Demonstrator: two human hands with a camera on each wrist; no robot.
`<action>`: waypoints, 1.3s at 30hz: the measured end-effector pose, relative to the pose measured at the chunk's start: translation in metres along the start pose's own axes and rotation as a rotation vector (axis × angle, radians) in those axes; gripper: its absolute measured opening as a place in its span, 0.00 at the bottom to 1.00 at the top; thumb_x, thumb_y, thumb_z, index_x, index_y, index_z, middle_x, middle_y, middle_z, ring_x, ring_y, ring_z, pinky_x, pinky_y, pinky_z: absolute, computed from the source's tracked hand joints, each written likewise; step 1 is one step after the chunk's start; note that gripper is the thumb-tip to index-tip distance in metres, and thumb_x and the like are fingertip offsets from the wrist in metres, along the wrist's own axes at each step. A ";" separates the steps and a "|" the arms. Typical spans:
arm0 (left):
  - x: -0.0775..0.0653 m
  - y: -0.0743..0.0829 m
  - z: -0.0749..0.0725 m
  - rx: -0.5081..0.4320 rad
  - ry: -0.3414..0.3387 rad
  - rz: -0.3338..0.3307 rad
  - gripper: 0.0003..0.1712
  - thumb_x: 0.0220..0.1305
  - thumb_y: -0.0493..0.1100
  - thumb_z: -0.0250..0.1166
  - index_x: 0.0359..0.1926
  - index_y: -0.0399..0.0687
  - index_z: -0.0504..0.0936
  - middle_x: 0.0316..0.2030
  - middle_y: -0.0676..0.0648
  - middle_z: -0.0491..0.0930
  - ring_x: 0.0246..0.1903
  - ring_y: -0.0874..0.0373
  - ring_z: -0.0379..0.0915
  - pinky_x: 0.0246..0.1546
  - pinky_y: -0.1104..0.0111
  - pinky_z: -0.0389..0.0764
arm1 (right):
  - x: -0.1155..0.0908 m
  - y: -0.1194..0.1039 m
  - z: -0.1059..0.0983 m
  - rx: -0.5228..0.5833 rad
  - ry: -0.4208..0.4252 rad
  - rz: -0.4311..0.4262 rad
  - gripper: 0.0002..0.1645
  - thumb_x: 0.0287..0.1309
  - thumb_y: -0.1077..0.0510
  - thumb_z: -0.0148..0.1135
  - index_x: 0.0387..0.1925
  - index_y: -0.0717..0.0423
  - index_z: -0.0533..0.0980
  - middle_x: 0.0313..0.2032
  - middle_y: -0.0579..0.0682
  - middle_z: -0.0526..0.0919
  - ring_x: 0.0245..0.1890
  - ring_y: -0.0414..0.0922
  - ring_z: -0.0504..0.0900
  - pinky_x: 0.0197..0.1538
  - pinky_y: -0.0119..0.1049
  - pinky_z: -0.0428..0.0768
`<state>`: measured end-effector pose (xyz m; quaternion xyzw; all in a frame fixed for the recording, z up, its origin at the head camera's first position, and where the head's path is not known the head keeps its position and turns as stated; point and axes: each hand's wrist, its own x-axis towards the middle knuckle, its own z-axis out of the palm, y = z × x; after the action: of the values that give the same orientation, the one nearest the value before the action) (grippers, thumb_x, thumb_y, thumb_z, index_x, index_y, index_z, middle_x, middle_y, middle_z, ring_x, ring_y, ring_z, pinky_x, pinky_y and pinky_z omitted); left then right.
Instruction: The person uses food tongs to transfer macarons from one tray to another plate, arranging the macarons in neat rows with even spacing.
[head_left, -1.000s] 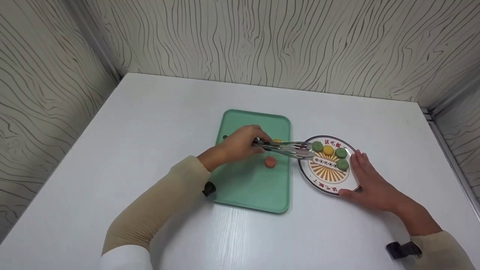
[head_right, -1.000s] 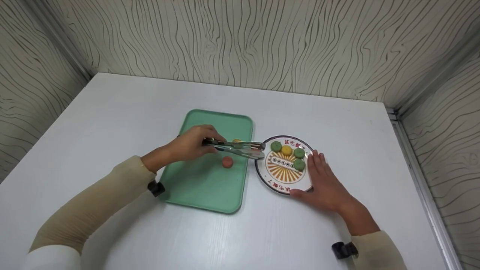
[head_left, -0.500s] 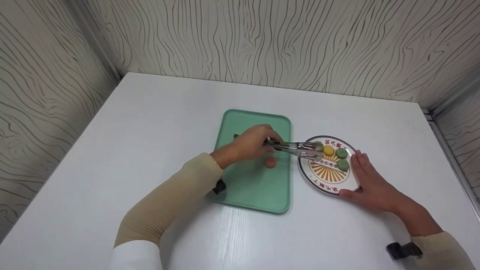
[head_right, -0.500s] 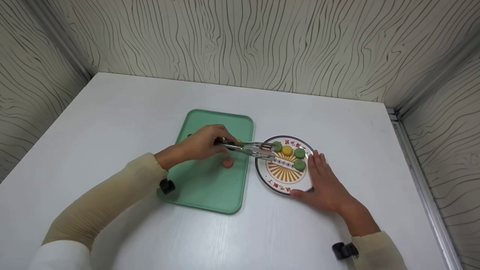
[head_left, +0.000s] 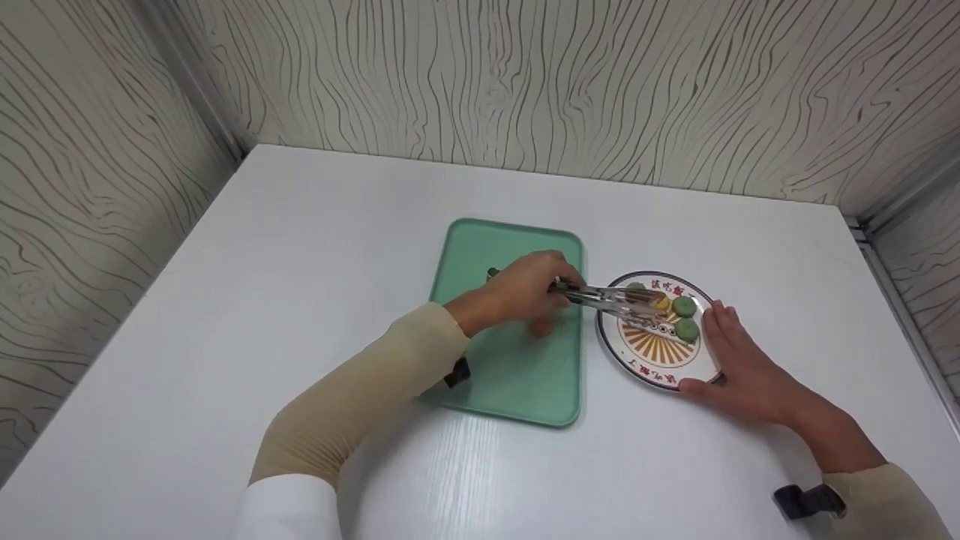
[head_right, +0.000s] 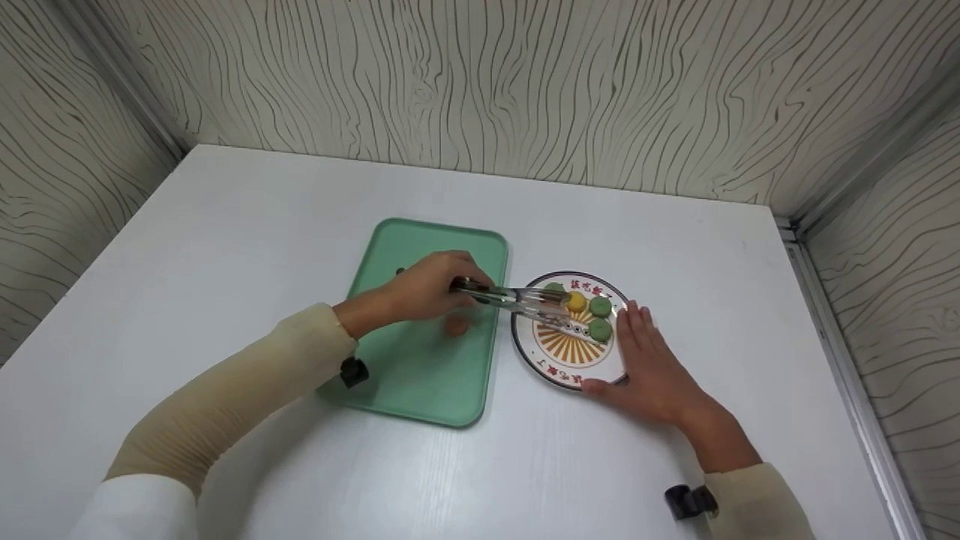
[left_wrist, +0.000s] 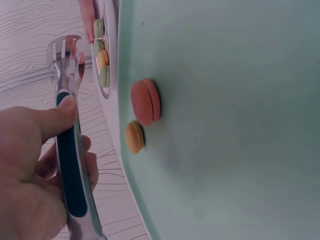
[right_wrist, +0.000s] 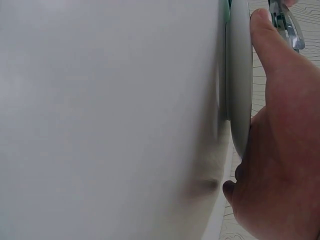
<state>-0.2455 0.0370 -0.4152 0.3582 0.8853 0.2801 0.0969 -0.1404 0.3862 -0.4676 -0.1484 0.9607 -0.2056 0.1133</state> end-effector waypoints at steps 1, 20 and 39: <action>0.001 0.001 0.001 0.003 -0.001 -0.003 0.14 0.68 0.36 0.69 0.53 0.50 0.88 0.43 0.55 0.81 0.41 0.62 0.72 0.47 0.70 0.76 | 0.000 0.000 0.000 -0.002 0.001 -0.001 0.70 0.61 0.36 0.67 0.78 0.71 0.34 0.78 0.69 0.29 0.77 0.64 0.26 0.74 0.64 0.43; 0.025 0.017 0.018 0.088 -0.036 -0.036 0.16 0.69 0.36 0.67 0.55 0.51 0.88 0.45 0.55 0.82 0.43 0.63 0.71 0.52 0.72 0.75 | -0.002 0.001 -0.001 0.021 0.008 -0.012 0.70 0.61 0.38 0.68 0.78 0.71 0.34 0.78 0.69 0.29 0.77 0.64 0.26 0.76 0.60 0.39; 0.032 0.017 0.026 0.126 -0.082 -0.091 0.19 0.71 0.35 0.64 0.58 0.55 0.86 0.49 0.56 0.81 0.46 0.64 0.71 0.57 0.72 0.74 | 0.000 0.001 0.000 0.007 -0.007 0.001 0.71 0.60 0.36 0.68 0.78 0.71 0.34 0.78 0.69 0.29 0.78 0.63 0.26 0.75 0.63 0.42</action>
<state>-0.2490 0.0806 -0.4263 0.3341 0.9119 0.2042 0.1228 -0.1406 0.3870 -0.4674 -0.1480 0.9597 -0.2083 0.1171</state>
